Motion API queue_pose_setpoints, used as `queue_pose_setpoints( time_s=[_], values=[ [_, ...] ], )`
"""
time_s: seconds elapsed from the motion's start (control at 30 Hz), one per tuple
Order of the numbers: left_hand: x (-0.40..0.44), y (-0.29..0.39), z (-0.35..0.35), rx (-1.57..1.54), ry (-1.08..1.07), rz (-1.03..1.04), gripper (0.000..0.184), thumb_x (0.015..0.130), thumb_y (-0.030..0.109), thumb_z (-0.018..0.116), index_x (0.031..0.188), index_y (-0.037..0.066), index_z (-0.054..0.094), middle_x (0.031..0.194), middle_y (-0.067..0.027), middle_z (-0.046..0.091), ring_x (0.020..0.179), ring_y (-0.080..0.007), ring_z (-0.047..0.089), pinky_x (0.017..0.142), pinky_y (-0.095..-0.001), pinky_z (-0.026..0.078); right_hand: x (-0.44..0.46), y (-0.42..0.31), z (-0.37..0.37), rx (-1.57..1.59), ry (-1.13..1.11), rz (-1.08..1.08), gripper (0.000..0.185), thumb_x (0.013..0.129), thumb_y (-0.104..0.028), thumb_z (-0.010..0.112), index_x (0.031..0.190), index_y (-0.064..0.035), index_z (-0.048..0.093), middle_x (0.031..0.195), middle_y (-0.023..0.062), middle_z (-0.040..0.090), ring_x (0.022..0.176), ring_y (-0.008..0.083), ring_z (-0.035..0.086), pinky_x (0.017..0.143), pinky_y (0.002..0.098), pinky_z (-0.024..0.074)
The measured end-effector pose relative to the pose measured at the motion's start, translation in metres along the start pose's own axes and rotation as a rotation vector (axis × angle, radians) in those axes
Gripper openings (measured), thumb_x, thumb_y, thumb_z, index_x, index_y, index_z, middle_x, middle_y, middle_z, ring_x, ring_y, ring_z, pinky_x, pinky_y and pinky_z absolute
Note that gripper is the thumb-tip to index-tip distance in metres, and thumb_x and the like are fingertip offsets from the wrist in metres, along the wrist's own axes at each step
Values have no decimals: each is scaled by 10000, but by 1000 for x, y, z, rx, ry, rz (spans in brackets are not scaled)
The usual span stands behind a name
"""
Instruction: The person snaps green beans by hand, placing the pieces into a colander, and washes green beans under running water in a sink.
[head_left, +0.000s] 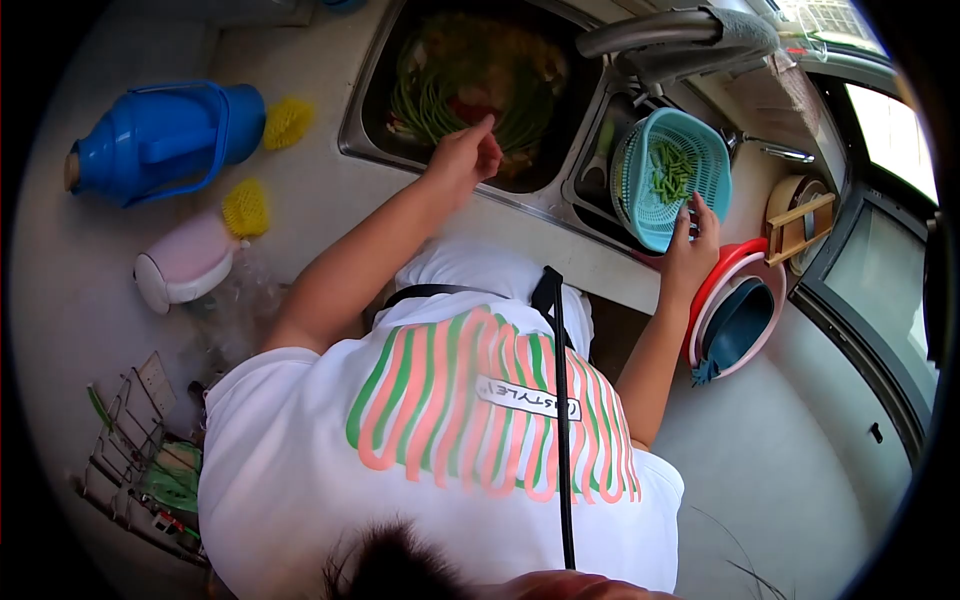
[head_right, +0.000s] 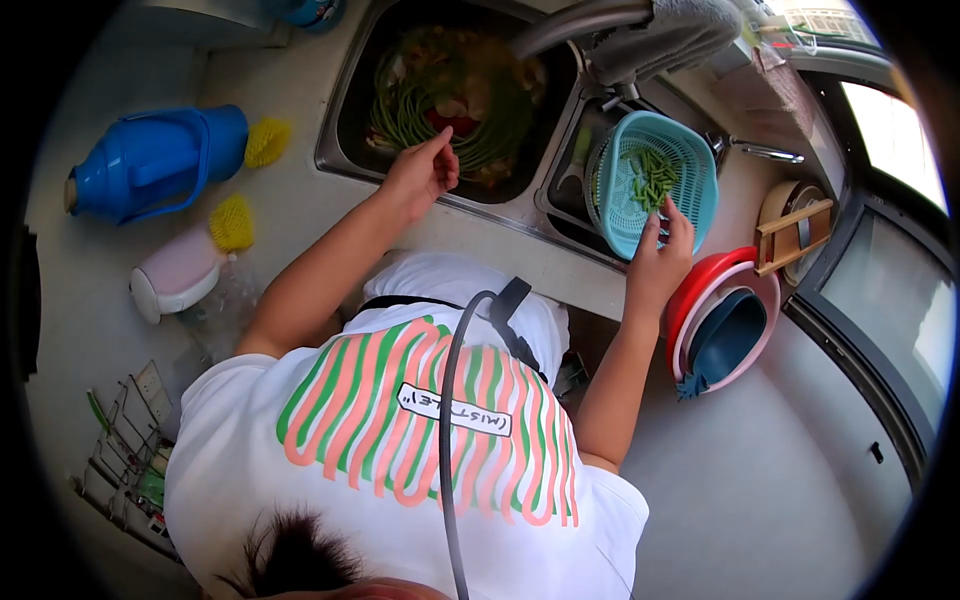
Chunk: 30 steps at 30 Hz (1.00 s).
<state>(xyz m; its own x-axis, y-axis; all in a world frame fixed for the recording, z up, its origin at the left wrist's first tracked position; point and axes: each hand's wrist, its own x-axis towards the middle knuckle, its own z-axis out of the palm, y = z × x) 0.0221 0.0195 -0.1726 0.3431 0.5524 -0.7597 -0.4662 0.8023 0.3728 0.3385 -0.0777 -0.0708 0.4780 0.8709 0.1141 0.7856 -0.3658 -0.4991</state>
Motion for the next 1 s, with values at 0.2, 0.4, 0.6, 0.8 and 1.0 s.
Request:
queue_pose_setpoints(
  time_s=[0.2, 0.4, 0.6, 0.8, 1.0],
  values=[
    [100, -6, 4, -99, 135, -80, 320, 1009, 187, 572, 1268, 24, 480, 1145, -149, 603, 1007, -282, 635, 930, -415, 552, 62, -45, 76, 495, -263, 133, 385, 1076, -277, 487, 1362, -40, 590, 1088, 102, 695, 913, 179, 682, 742, 278, 543],
    [194, 13, 55, -395, 341, -6, 392, 1019, 201, 494, 1339, -20, 440, 1310, -195, 537, 1212, -332, 539, 1078, -443, 453, 102, -24, 165, 116, -258, -10, 302, 936, -218, 610, 1096, 36, 648, 1007, 133, 722, 853, 341, 659, 796, 412, 509],
    [206, 18, 89, -161, 224, 8, 398, 1008, 235, 502, 1335, 9, 522, 1323, -166, 569, 1196, -313, 564, 1053, -431, 454, 98, 8, 163, -15, 41, -332, 270, 842, -54, 703, 1107, -2, 696, 1068, 209, 705, 994, 337, 679, 876, 394, 505],
    [302, -57, -66, 1537, 235, 816, 411, 937, 209, 599, 1324, 71, 576, 1355, -191, 536, 1159, -411, 562, 977, -456, 474, 87, 5, 160, -77, -20, -324, 339, 958, -94, 618, 1292, -41, 643, 1145, 165, 706, 1014, 300, 674, 872, 340, 494],
    [198, -35, -107, 2221, -28, 553, 566, 845, 268, 666, 1374, 110, 541, 1461, -145, 453, 1311, -344, 449, 1013, -512, 405, 98, 54, 169, -202, -126, -328, 357, 980, -110, 610, 1335, -75, 619, 1184, 165, 697, 962, 285, 679, 802, 360, 506]
  ],
)
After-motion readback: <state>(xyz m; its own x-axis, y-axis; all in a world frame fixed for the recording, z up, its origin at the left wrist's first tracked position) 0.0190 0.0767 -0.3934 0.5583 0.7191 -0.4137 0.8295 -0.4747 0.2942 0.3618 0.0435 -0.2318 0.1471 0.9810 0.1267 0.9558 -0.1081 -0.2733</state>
